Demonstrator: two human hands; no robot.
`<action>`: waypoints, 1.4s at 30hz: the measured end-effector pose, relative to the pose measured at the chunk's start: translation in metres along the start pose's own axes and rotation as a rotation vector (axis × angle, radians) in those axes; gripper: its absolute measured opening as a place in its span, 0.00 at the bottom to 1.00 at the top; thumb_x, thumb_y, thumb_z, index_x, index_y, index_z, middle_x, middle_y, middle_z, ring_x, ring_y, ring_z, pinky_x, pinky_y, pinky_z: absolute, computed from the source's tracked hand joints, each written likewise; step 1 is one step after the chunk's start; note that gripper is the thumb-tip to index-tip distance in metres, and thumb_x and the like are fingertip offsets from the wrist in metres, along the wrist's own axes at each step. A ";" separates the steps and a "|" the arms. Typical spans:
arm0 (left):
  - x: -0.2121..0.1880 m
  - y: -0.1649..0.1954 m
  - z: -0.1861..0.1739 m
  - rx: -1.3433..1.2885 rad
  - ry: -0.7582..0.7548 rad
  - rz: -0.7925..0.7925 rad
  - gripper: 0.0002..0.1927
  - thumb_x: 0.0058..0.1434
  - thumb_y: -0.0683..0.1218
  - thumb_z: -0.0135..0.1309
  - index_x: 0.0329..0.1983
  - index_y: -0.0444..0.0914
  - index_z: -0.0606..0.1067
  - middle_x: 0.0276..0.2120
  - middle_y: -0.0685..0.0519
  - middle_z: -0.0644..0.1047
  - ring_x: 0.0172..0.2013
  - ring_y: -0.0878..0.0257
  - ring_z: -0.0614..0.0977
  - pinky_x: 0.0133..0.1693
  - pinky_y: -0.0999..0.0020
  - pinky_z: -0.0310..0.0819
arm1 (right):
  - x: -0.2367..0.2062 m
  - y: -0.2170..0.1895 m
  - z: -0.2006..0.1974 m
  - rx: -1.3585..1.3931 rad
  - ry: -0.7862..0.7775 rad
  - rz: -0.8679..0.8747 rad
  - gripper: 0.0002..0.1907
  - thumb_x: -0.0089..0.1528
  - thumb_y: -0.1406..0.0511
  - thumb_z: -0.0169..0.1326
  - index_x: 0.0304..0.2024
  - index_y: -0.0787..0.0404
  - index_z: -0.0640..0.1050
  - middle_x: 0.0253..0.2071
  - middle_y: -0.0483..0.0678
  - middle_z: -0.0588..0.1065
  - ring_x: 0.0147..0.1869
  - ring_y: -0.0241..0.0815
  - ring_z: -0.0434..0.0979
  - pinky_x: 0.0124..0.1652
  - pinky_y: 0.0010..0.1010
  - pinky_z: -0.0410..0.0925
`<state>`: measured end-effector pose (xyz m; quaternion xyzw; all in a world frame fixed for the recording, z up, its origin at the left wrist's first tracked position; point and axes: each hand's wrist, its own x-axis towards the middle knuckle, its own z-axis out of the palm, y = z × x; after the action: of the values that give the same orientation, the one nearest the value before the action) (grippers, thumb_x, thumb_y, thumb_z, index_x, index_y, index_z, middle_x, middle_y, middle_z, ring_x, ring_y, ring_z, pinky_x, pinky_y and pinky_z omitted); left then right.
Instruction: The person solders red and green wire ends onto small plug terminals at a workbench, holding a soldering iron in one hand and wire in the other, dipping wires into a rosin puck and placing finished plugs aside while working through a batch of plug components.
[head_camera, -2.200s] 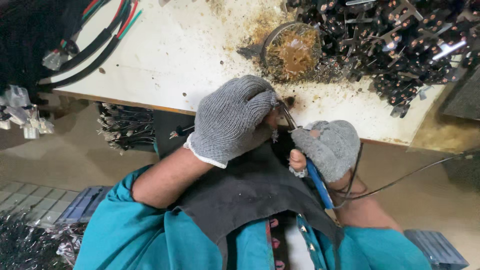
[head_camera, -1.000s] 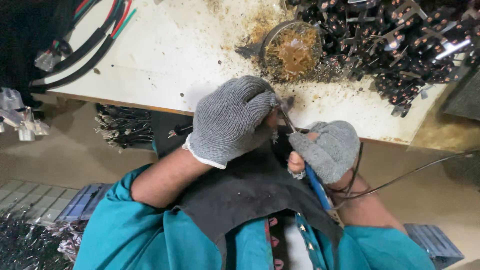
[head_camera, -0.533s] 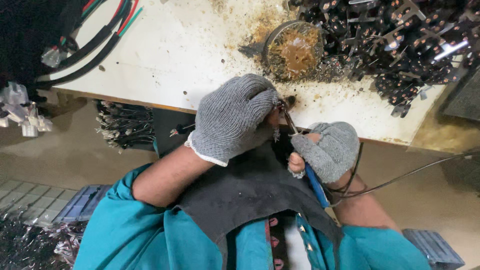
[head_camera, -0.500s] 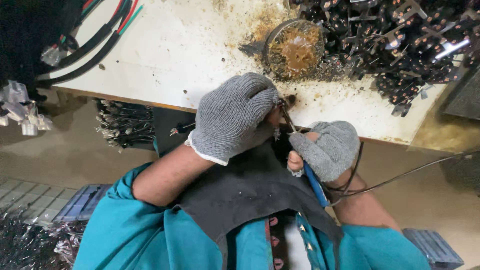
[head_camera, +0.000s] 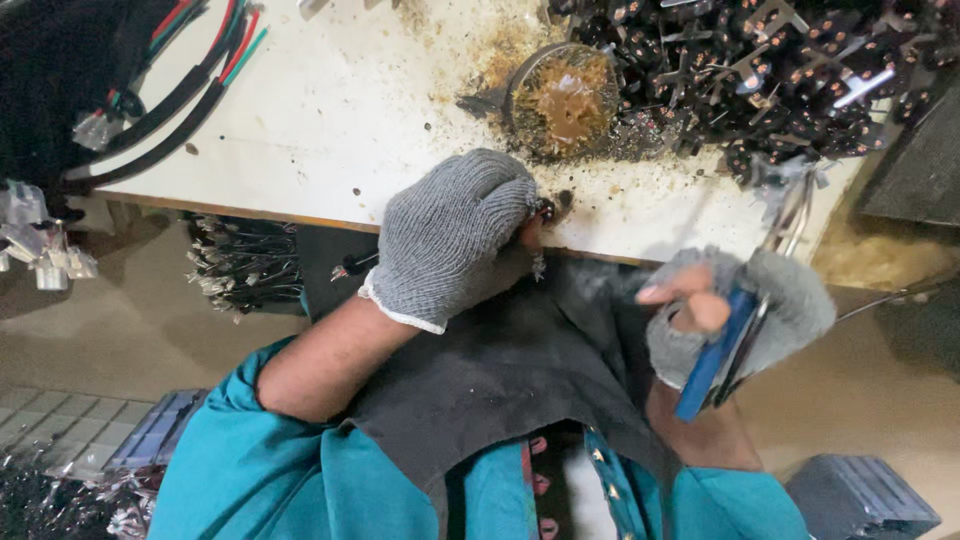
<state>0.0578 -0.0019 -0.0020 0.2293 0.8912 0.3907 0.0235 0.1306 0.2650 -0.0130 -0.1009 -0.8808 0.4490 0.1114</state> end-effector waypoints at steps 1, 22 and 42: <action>0.000 0.000 0.000 0.005 -0.008 -0.003 0.18 0.51 0.45 0.65 0.45 0.40 0.75 0.46 0.48 0.77 0.44 0.48 0.81 0.43 0.57 0.77 | 0.004 0.000 -0.002 -0.029 0.038 0.015 0.09 0.65 0.68 0.64 0.46 0.62 0.80 0.35 0.53 0.78 0.38 0.49 0.79 0.41 0.36 0.68; 0.002 0.002 0.002 0.062 -0.002 -0.007 0.13 0.54 0.44 0.64 0.41 0.41 0.75 0.44 0.49 0.78 0.43 0.50 0.81 0.42 0.58 0.77 | 0.019 -0.055 0.028 0.155 -0.166 0.172 0.11 0.57 0.70 0.65 0.39 0.61 0.77 0.36 0.42 0.79 0.42 0.33 0.80 0.46 0.24 0.71; 0.000 0.001 0.005 0.080 0.015 -0.018 0.12 0.55 0.44 0.63 0.41 0.41 0.74 0.44 0.50 0.77 0.43 0.51 0.81 0.41 0.58 0.78 | 0.021 -0.057 0.045 -0.231 -0.243 -0.337 0.10 0.64 0.69 0.65 0.47 0.52 0.83 0.41 0.47 0.80 0.47 0.50 0.78 0.46 0.37 0.70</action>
<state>0.0593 0.0018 -0.0048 0.2190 0.9083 0.3563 0.0114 0.0932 0.2037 0.0098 0.0901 -0.9377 0.3292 0.0657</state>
